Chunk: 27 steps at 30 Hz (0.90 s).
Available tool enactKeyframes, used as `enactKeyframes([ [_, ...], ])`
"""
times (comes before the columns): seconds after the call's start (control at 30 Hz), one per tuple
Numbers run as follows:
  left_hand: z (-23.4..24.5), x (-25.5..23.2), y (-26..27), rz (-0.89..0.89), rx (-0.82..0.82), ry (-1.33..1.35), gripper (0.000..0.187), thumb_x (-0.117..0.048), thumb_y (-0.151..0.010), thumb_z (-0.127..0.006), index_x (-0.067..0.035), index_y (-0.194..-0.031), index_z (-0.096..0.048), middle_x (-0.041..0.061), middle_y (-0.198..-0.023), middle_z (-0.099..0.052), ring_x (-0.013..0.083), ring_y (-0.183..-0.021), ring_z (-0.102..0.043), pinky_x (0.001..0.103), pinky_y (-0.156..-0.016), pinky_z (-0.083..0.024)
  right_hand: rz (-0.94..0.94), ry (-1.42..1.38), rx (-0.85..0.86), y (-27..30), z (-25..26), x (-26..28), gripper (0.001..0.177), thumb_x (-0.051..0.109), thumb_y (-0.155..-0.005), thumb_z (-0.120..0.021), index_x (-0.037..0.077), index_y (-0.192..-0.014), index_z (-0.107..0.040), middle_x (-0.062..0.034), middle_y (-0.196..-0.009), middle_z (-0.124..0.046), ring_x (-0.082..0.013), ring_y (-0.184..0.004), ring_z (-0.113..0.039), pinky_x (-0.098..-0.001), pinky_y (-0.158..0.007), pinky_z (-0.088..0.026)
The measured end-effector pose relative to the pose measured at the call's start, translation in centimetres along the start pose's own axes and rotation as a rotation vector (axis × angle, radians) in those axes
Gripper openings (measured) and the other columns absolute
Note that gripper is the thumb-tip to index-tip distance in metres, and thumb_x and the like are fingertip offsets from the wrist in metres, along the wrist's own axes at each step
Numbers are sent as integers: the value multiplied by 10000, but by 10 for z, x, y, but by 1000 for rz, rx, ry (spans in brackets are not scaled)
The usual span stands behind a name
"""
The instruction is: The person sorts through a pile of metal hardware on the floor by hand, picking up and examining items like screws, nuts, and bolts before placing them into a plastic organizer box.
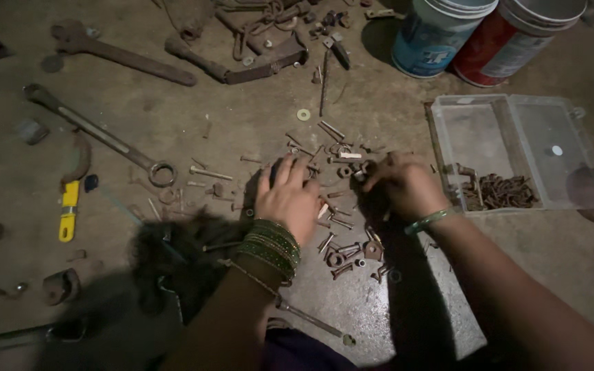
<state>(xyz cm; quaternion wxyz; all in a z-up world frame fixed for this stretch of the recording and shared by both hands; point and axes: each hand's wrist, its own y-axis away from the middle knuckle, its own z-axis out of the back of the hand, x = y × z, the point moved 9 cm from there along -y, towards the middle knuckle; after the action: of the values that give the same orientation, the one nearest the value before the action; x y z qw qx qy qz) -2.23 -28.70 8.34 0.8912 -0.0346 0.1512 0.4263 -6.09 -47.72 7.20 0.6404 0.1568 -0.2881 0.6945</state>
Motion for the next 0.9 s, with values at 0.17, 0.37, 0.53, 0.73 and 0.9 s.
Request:
enactKeyframes([
  [0.17,-1,-23,1,-133,23,61,424,-220,-847,-629,-178,-1265,-690,148,-1643,-292,328,-1493,-179,572,-1186,-73,-62,141,29,0,-11,2,385,-83,-758,-635,169,-971,-833,-116,-944,-695,-300,-935,-670,-383,-840,-528],
  [0.37,-2,-13,3,-27,133,101,249,-220,-937,-599,-175,-1158,-703,107,-1630,-279,296,-1538,-168,541,-1236,-69,-152,63,-3,0,-6,1,200,31,-860,-716,102,-1037,-775,-157,-1006,-685,-329,-973,-660,-394,-846,-523],
  [0.53,4,-3,-5,43,163,35,302,-147,-853,-663,-169,-1151,-705,110,-1632,-250,310,-1522,-164,563,-1218,-71,-290,-104,-23,2,-1,5,354,61,-829,-709,118,-1177,-694,-106,-1020,-750,-266,-918,-738,-371,-800,-569],
  [0.73,51,78,-2,236,-254,197,391,-37,-810,-632,-173,-1156,-750,104,-1329,-611,328,-1265,-531,492,-1074,-400,-102,3,-39,-6,-7,24,199,140,-780,-799,107,-975,-778,-125,-967,-746,-299,-852,-722,-395,-760,-564],
  [0.9,36,126,8,384,-221,427,319,-58,-853,-581,-176,-1077,-774,130,-1040,-744,325,-959,-722,416,-851,-563,-14,24,-24,-17,-24,48,157,123,-840,-754,129,-991,-796,-124,-913,-691,-326,-919,-668,-421,-794,-528],
])
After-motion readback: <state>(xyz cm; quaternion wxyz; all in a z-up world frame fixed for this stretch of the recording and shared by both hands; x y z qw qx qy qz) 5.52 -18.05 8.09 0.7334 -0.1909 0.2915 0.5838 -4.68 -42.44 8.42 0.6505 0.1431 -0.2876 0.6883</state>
